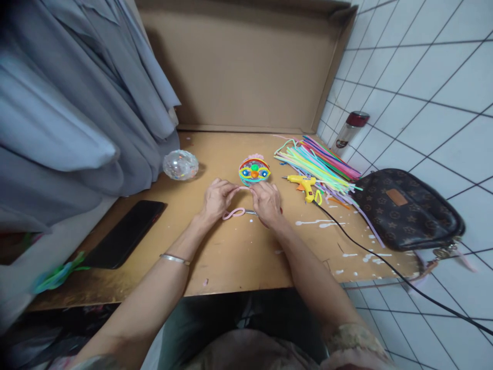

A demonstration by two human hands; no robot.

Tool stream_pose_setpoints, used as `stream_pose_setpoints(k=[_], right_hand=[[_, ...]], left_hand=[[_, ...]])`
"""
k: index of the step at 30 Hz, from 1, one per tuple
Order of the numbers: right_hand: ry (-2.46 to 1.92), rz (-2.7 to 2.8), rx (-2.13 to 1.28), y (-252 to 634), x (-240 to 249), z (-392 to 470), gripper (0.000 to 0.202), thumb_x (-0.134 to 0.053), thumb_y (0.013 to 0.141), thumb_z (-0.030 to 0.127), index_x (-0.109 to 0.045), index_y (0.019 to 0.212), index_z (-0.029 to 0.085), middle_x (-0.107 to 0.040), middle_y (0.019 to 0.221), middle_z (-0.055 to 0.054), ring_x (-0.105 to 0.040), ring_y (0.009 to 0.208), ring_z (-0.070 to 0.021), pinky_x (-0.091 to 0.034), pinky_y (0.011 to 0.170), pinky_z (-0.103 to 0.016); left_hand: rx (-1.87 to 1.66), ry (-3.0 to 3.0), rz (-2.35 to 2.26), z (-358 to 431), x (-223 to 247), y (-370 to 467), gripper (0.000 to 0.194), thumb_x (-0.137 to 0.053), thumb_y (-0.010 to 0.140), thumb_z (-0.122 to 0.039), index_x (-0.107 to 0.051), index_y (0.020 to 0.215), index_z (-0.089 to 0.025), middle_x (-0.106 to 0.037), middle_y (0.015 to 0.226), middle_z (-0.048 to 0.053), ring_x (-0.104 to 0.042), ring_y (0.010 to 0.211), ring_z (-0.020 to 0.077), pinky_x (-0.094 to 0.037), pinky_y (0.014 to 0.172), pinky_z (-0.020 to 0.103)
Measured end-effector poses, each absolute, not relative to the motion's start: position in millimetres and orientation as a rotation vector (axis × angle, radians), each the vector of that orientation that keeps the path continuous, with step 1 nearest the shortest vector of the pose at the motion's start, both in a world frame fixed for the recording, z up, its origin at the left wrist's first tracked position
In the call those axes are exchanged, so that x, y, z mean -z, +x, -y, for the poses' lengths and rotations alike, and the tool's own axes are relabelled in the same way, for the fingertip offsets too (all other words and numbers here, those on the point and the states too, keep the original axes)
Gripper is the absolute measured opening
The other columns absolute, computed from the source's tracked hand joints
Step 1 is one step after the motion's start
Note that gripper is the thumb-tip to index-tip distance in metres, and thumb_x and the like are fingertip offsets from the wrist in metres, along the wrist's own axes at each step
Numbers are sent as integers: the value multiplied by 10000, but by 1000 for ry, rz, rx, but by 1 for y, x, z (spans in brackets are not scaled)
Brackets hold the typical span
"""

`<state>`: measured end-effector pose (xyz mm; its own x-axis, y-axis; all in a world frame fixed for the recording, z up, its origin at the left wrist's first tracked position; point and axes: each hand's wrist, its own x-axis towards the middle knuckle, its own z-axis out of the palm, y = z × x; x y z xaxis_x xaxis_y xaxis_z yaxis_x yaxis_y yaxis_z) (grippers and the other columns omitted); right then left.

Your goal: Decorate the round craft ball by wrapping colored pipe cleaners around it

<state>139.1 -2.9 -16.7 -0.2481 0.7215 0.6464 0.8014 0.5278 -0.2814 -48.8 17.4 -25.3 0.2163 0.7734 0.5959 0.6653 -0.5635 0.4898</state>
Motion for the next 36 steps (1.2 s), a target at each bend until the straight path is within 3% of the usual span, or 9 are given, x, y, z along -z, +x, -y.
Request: stream_pose_setpoints(k=[9, 21, 25, 30, 36], right_hand=[[-1185, 1950, 203, 140, 19, 1, 258, -445, 971, 240, -689, 890, 210, -742, 890, -82, -626, 834, -230, -349, 741, -353], [-1065, 2017, 182, 137, 18, 4, 178, -497, 900, 224, -635, 792, 195, -686, 770, -63, -574, 752, -208, -344, 740, -344], [-1068, 2054, 122, 137, 18, 4, 211, -475, 945, 240, -654, 843, 195, -699, 811, -67, -579, 778, -207, -357, 739, -340], [-1010, 1972, 58, 137, 17, 3, 260, -415, 991, 262, -655, 908, 208, -705, 885, -78, -605, 850, -220, -402, 763, -348], [-1027, 1564, -20, 141, 15, -3, 218, -442, 980, 334, -611, 895, 227, -660, 853, -63, -605, 828, -221, -466, 771, -357]], left_hand=[[-1367, 2258, -1341, -10, 25, -43, 260, -556, 950, -309, -773, 925, -168, -751, 825, 87, -646, 701, 145, -471, 673, 236], [-1168, 2185, -1319, 3, 16, -33, 313, -560, 926, -374, -776, 837, -164, -724, 721, 61, -583, 633, 130, -404, 643, 227], [-1196, 2018, -1314, 5, 12, -33, 354, -567, 897, -419, -748, 769, -144, -631, 598, 11, -496, 564, 110, -361, 587, 221], [-1224, 1687, -1281, 5, 7, -34, 429, -614, 817, -530, -666, 656, -136, -391, 481, -52, -338, 472, 78, -241, 490, 224], [-1377, 1473, -1133, -2, 7, -35, 527, -667, 736, -630, -528, 539, -162, -304, 492, -60, -247, 490, 67, -194, 492, 232]])
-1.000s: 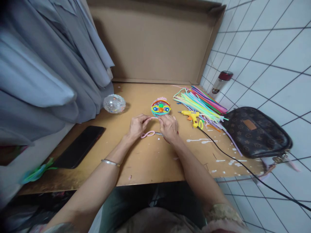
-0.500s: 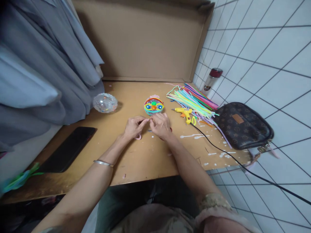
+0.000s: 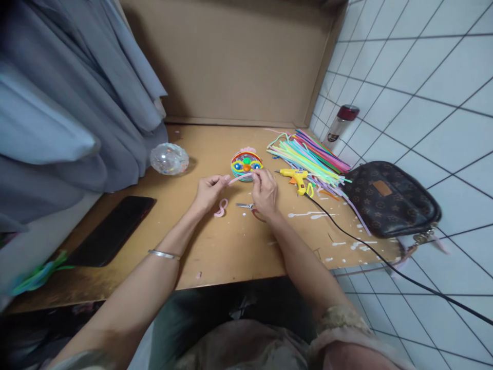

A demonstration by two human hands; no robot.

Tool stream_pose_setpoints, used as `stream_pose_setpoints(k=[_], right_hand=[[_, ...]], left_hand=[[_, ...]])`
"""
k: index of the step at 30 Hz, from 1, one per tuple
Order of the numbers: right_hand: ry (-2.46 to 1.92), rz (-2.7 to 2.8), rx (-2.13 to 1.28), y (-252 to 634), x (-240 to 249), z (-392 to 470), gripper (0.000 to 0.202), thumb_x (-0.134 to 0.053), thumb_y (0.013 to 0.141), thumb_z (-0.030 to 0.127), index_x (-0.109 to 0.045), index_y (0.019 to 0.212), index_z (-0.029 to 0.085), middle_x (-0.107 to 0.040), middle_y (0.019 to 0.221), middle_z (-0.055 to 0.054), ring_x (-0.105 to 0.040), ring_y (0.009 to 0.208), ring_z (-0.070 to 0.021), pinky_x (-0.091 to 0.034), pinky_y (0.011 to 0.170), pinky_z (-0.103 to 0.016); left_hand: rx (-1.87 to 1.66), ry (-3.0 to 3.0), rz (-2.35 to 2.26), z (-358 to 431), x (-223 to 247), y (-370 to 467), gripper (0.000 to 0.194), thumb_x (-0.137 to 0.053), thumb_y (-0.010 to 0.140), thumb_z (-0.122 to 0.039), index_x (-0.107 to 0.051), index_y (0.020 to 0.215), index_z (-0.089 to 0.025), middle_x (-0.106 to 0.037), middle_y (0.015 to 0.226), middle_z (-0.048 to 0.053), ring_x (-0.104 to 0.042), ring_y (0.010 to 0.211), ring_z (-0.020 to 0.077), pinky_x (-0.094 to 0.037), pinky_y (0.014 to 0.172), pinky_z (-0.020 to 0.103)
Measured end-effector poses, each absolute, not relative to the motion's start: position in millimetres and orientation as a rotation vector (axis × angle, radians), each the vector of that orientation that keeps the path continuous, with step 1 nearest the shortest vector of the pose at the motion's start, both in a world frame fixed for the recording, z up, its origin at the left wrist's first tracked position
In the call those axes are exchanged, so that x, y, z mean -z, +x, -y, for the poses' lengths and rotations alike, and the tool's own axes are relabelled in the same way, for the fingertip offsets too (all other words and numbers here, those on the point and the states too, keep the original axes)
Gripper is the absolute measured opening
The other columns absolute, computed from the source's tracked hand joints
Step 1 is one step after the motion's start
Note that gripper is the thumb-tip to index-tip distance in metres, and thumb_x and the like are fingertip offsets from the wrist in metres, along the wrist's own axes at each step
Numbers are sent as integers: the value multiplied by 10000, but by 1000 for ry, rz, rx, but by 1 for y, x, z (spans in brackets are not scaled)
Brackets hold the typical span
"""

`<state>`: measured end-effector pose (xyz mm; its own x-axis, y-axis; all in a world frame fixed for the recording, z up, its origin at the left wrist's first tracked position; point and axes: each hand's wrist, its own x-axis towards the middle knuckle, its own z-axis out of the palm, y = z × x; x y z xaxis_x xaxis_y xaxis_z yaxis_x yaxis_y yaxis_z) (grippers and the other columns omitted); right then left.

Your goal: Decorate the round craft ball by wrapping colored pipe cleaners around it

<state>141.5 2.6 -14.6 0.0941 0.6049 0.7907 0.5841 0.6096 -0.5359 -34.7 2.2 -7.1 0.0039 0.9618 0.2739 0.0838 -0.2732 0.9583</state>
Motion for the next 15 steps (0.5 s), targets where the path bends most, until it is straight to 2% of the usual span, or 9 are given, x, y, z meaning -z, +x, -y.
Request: stream_pose_setpoints(k=[3, 6, 9, 15], right_hand=[[-1051, 1423, -95, 145, 12, -4, 206, -461, 964, 367, -596, 894, 228, -634, 830, -51, -597, 801, -216, -479, 763, -359], [-1015, 1415, -145, 146, 8, -2, 161, -489, 933, 337, -589, 877, 225, -614, 798, -34, -585, 757, -204, -474, 736, -346], [-940, 1534, -141, 143, 4, 1, 102, -519, 878, 272, -591, 824, 223, -607, 746, -14, -567, 709, -189, -464, 715, -335], [-978, 1679, -184, 138, 2, 7, 110, -495, 833, 217, -580, 764, 228, -614, 728, -15, -564, 692, -183, -455, 685, -328]], left_hand=[[-1496, 1349, -1115, -8, 5, -39, 570, -676, 739, -639, -425, 510, -182, -300, 490, -62, -236, 483, 63, -201, 487, 234], [-1581, 1213, -1171, -14, 3, -48, 499, -642, 784, -611, -504, 574, -181, -306, 468, -72, -235, 456, 68, -199, 470, 233], [-1553, 1314, -1289, -18, 2, -60, 422, -655, 805, -499, -552, 574, -162, -346, 465, -67, -262, 459, 65, -209, 477, 227], [-846, 1718, -1342, -8, 4, -75, 217, -779, 660, -325, -661, 617, -148, -564, 538, -30, -428, 495, 79, -297, 497, 219]])
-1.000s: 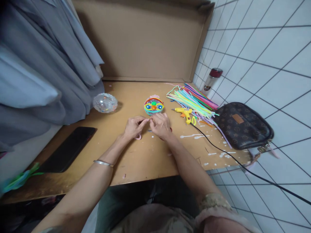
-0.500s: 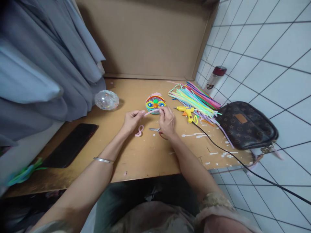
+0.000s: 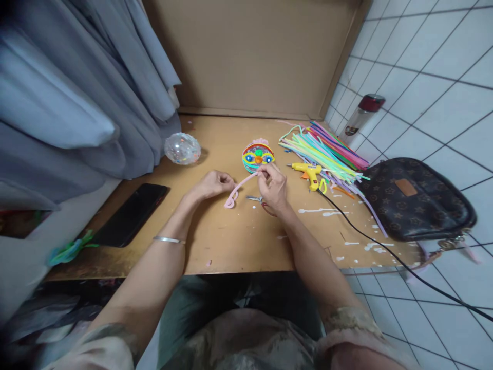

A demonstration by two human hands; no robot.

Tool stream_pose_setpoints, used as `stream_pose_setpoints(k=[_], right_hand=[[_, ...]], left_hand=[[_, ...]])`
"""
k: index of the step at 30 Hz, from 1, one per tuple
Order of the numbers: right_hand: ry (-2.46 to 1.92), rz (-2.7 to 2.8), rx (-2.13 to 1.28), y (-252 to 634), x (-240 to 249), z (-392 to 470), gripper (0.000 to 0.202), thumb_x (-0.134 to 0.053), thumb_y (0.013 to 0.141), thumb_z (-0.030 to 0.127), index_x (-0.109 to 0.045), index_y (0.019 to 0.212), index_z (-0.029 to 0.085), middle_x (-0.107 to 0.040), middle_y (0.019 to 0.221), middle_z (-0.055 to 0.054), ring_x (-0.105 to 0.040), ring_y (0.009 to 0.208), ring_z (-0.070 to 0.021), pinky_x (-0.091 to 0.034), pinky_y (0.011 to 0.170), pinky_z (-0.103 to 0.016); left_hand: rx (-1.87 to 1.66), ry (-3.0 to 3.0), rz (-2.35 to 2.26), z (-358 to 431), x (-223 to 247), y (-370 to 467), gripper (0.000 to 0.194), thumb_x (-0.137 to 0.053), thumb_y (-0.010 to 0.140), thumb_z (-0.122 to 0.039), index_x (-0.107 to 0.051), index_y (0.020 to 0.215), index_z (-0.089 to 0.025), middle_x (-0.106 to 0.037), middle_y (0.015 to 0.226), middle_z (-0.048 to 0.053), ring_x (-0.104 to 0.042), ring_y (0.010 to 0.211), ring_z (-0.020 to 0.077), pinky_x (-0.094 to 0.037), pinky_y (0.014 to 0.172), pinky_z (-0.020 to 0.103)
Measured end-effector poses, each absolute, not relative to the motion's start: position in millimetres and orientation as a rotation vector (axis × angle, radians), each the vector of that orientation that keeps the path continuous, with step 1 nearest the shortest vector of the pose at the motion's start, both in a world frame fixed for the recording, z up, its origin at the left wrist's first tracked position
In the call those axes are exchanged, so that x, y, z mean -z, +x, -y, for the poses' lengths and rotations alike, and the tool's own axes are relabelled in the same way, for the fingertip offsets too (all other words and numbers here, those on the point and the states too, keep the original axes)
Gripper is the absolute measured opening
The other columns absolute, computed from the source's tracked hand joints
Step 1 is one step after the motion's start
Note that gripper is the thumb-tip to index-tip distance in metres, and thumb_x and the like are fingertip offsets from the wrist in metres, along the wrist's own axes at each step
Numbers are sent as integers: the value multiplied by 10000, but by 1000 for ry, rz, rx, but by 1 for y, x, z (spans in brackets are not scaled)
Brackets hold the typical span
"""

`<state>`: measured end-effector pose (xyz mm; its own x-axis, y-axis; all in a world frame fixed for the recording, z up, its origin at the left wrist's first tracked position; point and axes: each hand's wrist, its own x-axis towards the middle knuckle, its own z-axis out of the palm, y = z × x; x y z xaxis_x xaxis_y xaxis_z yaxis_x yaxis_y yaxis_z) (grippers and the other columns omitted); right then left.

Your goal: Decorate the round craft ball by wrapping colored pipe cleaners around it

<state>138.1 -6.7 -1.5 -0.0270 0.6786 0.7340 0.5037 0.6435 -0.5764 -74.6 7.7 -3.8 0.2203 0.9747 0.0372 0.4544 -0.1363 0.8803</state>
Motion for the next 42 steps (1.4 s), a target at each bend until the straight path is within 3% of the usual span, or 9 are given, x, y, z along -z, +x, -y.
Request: stream_pose_setpoints(k=[3, 10, 16, 20, 27, 32, 37, 42], right_hand=[[-1007, 1693, -204, 140, 3, 6, 103, -498, 822, 225, -585, 766, 227, -608, 717, -16, -558, 675, -183, -455, 669, -325], [-1017, 1718, -262, 140, 5, 5, 104, -501, 819, 233, -592, 770, 223, -594, 697, -11, -548, 651, -177, -460, 656, -311], [-992, 1650, -281, 139, 7, 3, 106, -506, 818, 243, -603, 787, 217, -608, 704, -8, -560, 662, -174, -464, 652, -308], [-1022, 1621, -301, 140, 9, 1, 112, -509, 825, 255, -613, 801, 220, -645, 728, -13, -572, 675, -176, -465, 652, -309], [-1052, 1538, -335, 140, 12, -2, 141, -527, 841, 315, -627, 811, 220, -655, 703, -8, -594, 673, -179, -471, 658, -310], [-1065, 1471, -385, 139, 12, -3, 156, -540, 835, 343, -628, 802, 219, -635, 681, -3, -568, 649, -173, -453, 624, -297], [-1054, 1450, -408, 140, 10, -3, 157, -551, 825, 346, -636, 802, 215, -639, 692, -7, -558, 652, -172, -448, 615, -296], [-1058, 1461, -429, 141, 10, -3, 154, -557, 816, 342, -642, 796, 215, -647, 688, -3, -562, 640, -168, -454, 611, -292]], left_hand=[[-636, 1843, -1339, -4, 4, -74, 129, -781, 603, -246, -693, 660, -170, -625, 559, -21, -489, 499, 93, -312, 491, 215], [-458, 1950, -1309, -4, 1, -69, 16, -684, 631, -180, -698, 627, -174, -657, 570, -15, -544, 520, 102, -327, 493, 209], [-519, 1805, -1313, 0, -7, -77, 126, -782, 586, -165, -674, 650, -165, -634, 548, -22, -540, 477, 99, -381, 502, 213], [-398, 1676, -1331, 5, -12, -78, 73, -693, 645, -116, -645, 632, -170, -611, 483, -17, -555, 405, 112, -400, 465, 211], [-358, 1732, -1407, 7, -14, -75, 80, -685, 645, -143, -655, 578, -174, -571, 406, -25, -523, 341, 103, -329, 407, 194], [-586, 1845, -1357, 9, -14, -73, 211, -730, 680, -227, -609, 512, -184, -508, 375, -38, -430, 319, 81, -267, 398, 213], [-603, 1797, -1373, 6, -14, -82, 226, -817, 608, -295, -634, 532, -186, -522, 376, -39, -449, 340, 87, -283, 412, 214], [-498, 1774, -1363, 3, -12, -89, 167, -789, 560, -199, -629, 513, -186, -529, 378, -46, -477, 361, 89, -319, 427, 201]])
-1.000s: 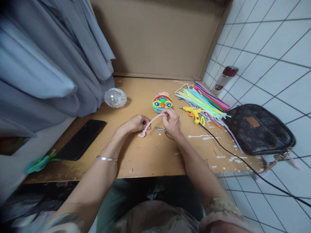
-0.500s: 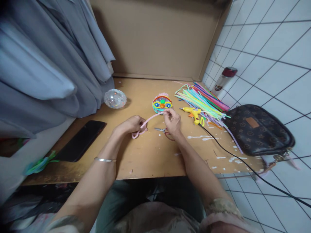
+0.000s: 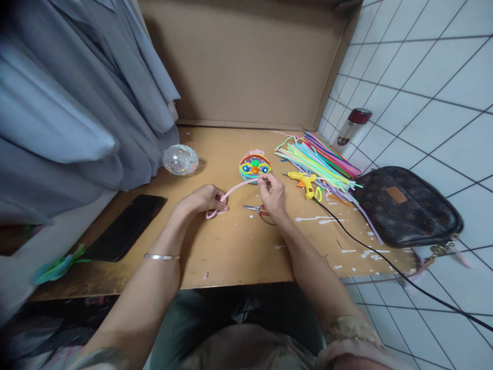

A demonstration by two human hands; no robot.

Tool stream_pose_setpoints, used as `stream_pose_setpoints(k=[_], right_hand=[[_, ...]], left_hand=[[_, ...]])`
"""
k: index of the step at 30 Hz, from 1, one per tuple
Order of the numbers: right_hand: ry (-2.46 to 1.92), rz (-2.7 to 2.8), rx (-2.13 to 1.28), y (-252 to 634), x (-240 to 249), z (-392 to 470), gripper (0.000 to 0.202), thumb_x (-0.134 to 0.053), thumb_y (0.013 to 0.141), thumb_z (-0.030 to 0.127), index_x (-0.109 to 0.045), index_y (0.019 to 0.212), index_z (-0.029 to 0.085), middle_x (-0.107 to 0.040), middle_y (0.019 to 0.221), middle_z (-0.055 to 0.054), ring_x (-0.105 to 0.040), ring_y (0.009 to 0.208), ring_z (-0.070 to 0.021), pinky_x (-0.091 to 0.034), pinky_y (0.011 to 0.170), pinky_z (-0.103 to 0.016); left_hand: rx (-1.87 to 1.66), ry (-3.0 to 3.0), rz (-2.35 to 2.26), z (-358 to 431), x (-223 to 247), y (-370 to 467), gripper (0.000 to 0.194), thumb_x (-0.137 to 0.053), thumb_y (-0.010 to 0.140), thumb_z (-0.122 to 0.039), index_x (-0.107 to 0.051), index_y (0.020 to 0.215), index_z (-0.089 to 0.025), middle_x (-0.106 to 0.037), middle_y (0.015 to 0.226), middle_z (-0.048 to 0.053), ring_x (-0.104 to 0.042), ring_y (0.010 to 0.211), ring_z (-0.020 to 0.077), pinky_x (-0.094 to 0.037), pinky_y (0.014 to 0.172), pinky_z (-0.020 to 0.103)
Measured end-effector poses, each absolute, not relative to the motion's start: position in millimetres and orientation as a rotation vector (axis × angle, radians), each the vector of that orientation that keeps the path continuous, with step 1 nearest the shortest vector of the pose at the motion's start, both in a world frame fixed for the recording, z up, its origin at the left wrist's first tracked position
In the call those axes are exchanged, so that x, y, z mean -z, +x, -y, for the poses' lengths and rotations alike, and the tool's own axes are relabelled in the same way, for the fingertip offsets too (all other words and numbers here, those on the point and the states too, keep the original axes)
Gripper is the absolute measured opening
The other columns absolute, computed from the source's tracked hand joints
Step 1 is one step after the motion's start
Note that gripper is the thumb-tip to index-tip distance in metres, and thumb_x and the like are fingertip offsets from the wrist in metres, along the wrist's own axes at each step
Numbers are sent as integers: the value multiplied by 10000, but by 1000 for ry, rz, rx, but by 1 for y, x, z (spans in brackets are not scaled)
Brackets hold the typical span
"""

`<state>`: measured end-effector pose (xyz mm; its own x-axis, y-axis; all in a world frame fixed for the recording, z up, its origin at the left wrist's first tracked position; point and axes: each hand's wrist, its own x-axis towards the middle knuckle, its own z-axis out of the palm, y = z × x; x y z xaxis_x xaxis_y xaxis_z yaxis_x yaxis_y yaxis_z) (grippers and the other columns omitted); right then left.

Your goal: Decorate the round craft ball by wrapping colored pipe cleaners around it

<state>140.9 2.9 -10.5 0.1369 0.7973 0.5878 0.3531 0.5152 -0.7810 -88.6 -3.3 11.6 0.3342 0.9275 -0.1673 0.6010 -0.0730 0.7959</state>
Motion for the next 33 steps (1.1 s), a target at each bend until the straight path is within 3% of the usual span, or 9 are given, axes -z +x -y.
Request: stream_pose_setpoints(k=[6, 12, 18, 21, 24, 27, 33], right_hand=[[-1072, 1539, -363, 142, 12, -4, 156, -528, 823, 333, -630, 788, 220, -633, 672, -2, -558, 623, -164, -444, 601, -291], [-1056, 1480, -371, 142, 10, -4, 176, -531, 833, 360, -631, 793, 220, -623, 670, -2, -558, 644, -169, -449, 625, -298], [-1028, 1586, -395, 143, 12, -5, 147, -531, 820, 295, -640, 756, 220, -628, 688, -3, -546, 649, -166, -447, 634, -297], [-998, 1747, -405, 142, 12, -3, 133, -554, 782, 241, -677, 743, 210, -620, 710, -13, -550, 654, -165, -456, 655, -312], [-969, 1781, -439, 139, 8, -1, 180, -572, 782, 243, -733, 849, 199, -637, 821, -39, -568, 705, -168, -472, 699, -327], [-947, 1721, -569, 134, 4, 2, 235, -581, 838, 342, -742, 933, 200, -662, 920, -54, -588, 793, -174, -486, 743, -327], [-1011, 1699, -854, 125, 8, 4, 298, -644, 804, 482, -679, 709, 202, -628, 751, -11, -570, 775, -172, -470, 777, -332]], left_hand=[[-515, 1736, -1266, 6, -9, -71, 112, -730, 632, -192, -628, 599, -159, -575, 462, -35, -492, 395, 78, -341, 419, 186], [-1090, 1296, -1042, -2, -3, -47, 243, -708, 776, -301, -537, 685, -154, -605, 587, -7, -508, 436, 74, -469, 477, 222], [-1213, 1115, -906, -6, 0, -42, 355, -734, 809, -387, -525, 654, -146, -539, 544, -26, -464, 423, 45, -347, 434, 180], [-1215, 1049, -838, -6, -5, -44, 373, -727, 828, -408, -522, 660, -146, -522, 534, -36, -463, 437, 40, -360, 450, 174], [-1217, 980, -805, -5, -9, -44, 365, -745, 821, -396, -517, 682, -147, -554, 561, -32, -496, 461, 39, -389, 462, 160], [-1208, 966, -759, -3, -10, -41, 385, -781, 788, -403, -513, 689, -146, -581, 596, -31, -527, 481, 34, -419, 477, 144], [-1208, 953, -680, -2, -2, -35, 407, -872, 669, -387, -551, 750, -149, -647, 675, -28, -595, 540, 49, -476, 521, 143]])
